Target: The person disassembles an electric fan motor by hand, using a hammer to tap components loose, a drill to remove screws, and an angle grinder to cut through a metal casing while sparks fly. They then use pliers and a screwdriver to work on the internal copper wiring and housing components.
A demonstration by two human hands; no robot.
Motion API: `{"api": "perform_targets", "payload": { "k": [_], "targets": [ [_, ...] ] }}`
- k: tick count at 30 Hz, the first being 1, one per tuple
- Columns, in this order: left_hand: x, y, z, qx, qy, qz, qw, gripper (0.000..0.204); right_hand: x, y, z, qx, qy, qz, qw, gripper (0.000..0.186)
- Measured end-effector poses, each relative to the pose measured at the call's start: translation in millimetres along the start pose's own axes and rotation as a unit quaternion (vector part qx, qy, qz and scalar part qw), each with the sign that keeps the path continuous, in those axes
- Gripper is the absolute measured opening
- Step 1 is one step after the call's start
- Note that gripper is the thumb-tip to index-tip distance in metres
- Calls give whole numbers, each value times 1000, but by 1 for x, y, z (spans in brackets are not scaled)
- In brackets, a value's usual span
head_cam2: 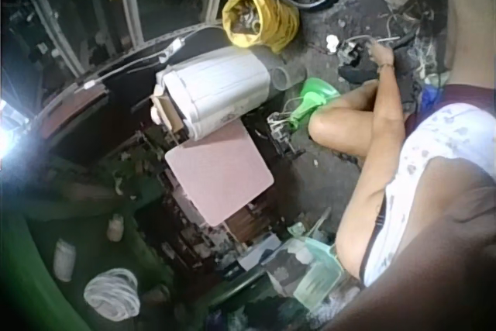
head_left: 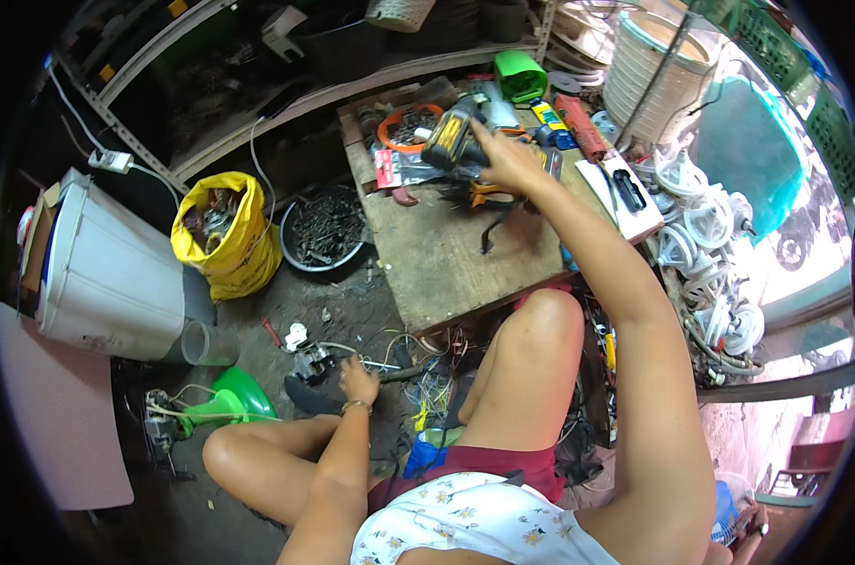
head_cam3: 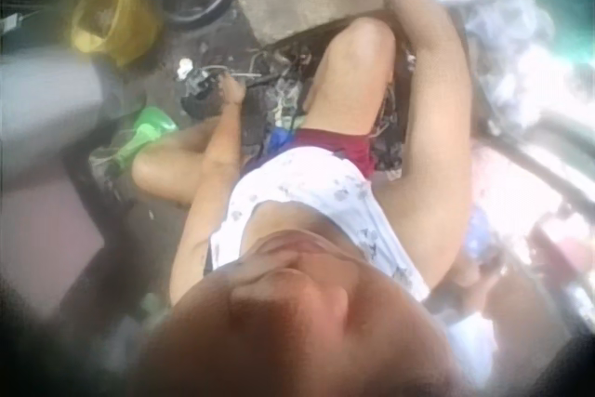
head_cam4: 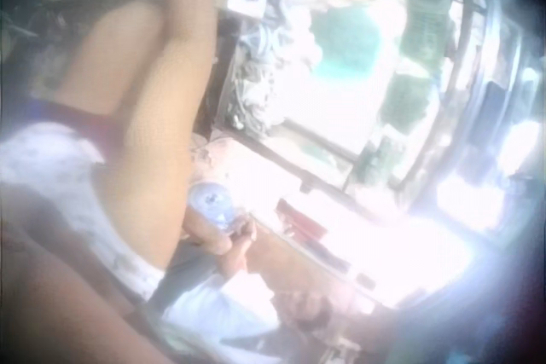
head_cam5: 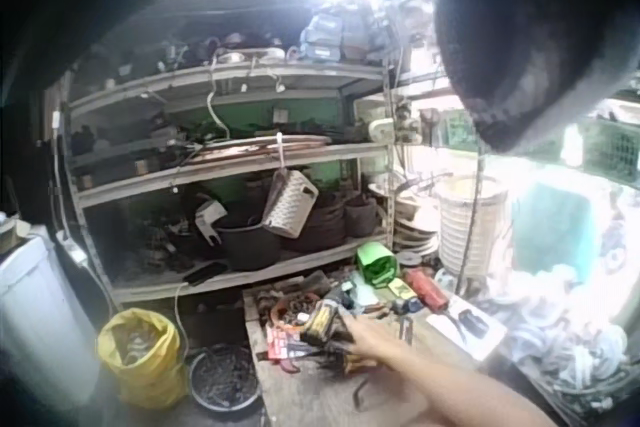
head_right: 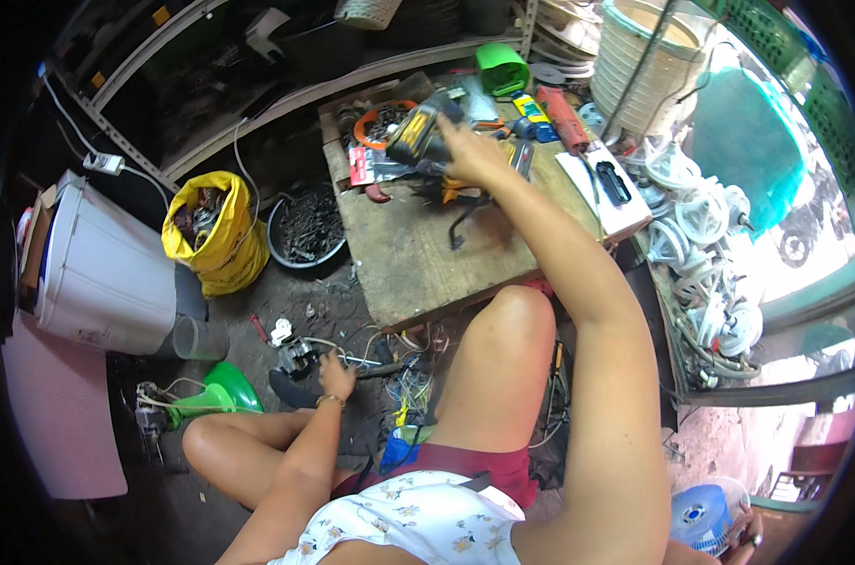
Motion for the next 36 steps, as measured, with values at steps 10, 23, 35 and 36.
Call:
{"api": "perform_targets", "payload": {
  "k": [10, 23, 35, 36],
  "targets": [
    [-15, -21, 54, 14, -97, 14, 995, 70, -118, 120, 48, 86, -37, 88, 992, 96],
    [123, 45, -73, -239, -104, -205, 943, 98, -105, -203, -9, -97, 213, 35, 972, 39],
    [194, 133, -60, -5, -199, -179, 964, 109, -155, -379, 79, -165, 364, 306, 864, 31],
    [207, 126, -68, -11, -191, -176, 966, 107, -151, -368, 83, -166, 380, 293, 861, 31]
  ]
}}
Point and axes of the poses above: each hand's wrist, its own y-axis towards the middle knuckle, its own z-axis out of the palm, x = y × z, the point moved 10 cm from there along y, towards the middle knuckle, and after that the axes turned 14 degrees about x, right-handed, at the moved point
